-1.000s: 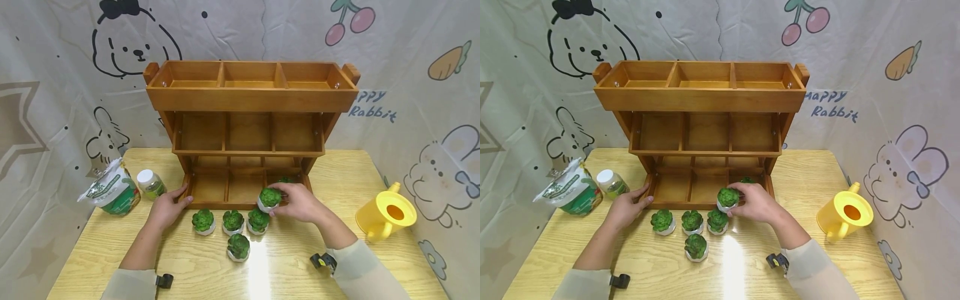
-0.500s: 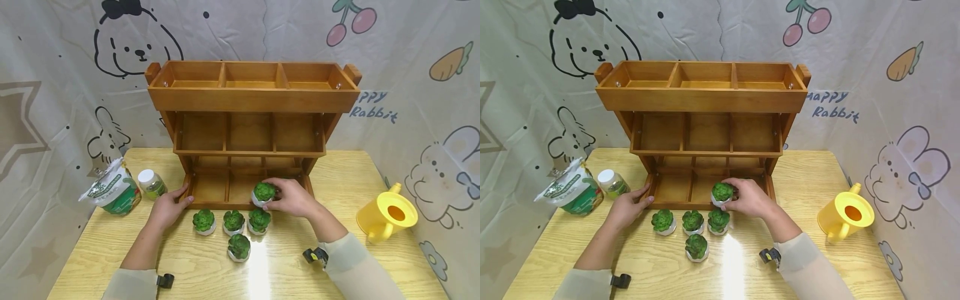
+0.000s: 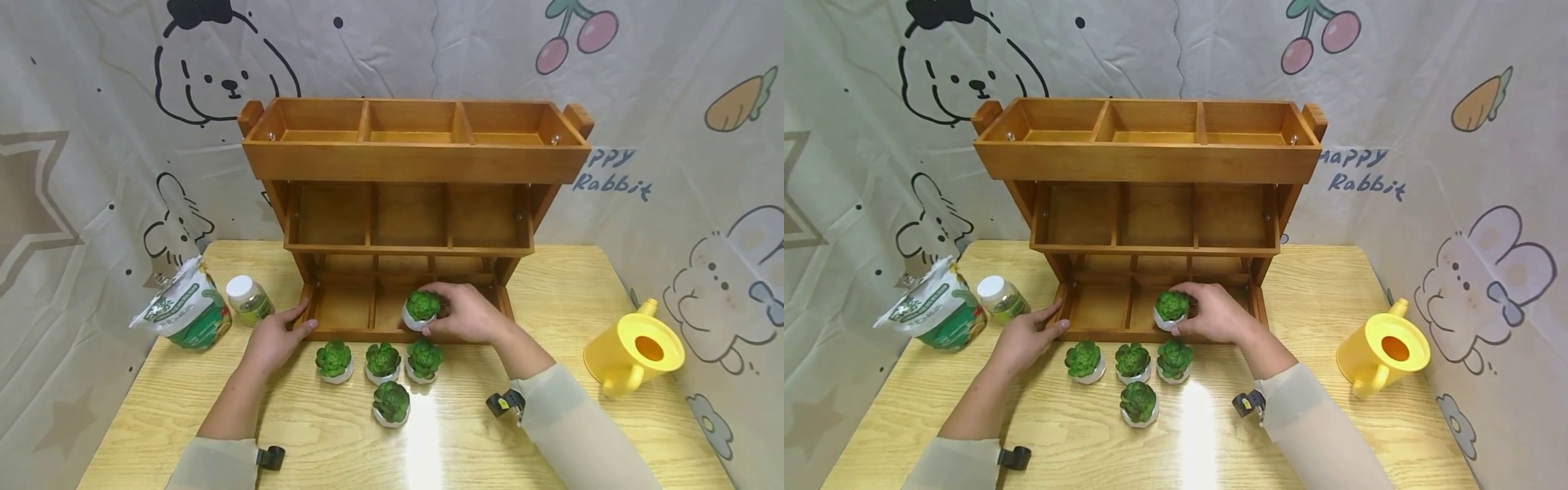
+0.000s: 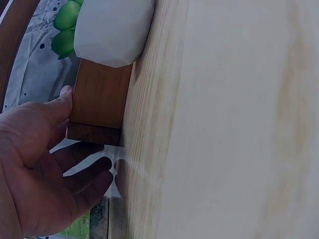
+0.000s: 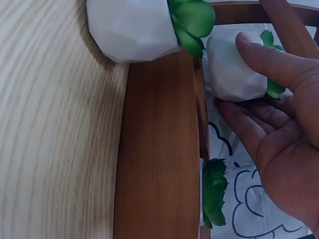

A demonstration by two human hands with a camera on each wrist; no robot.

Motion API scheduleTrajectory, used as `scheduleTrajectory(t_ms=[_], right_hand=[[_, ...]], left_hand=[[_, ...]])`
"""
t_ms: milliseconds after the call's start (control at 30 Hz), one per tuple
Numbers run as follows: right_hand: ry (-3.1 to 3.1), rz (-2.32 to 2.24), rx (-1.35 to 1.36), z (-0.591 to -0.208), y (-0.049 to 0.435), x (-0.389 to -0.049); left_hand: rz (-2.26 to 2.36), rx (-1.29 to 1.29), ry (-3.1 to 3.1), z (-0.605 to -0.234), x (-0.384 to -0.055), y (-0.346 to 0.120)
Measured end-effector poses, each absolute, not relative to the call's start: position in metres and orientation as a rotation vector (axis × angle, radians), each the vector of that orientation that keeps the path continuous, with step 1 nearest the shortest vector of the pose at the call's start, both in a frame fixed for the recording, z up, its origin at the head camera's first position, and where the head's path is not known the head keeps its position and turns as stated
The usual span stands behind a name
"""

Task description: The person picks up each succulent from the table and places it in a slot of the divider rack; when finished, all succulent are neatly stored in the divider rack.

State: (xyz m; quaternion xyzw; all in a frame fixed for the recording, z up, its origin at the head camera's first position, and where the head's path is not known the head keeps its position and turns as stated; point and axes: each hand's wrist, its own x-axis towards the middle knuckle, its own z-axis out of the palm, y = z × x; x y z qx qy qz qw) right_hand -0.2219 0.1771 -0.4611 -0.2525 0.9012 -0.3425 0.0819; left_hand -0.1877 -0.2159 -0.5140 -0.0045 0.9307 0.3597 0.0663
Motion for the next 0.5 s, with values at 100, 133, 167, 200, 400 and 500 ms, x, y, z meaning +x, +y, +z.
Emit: scheduleTrajectory(t_ms=[100,133,167,200,400,500], right_hand=[[2.677,-1.025,-0.757,-0.463,0.175,-0.227],[2.668,-1.029,-0.751,-0.463,0.174,-0.228],[2.664,-1.025,-0.747,-0.464,0.173,-0.229],[2.661,-1.02,-0.745,-0.464,0.173,-0.23],[2.645,-0.986,-0.758,-0.465,0.168,-0.236],[2.633,-0.983,-0.762,-0.466,0.165,-0.239]], left_hand=[[1.086,-0.014,2.809,-0.514,-0.188,-0.216],[1.086,-0.013,2.811,-0.515,-0.188,-0.216],[1.086,-0.01,2.814,-0.515,-0.188,-0.217],[1.085,-0.007,2.816,-0.515,-0.188,-0.217],[1.078,-0.007,2.823,-0.515,-0.188,-0.216],[1.077,-0.007,2.819,-0.514,-0.188,-0.215]])
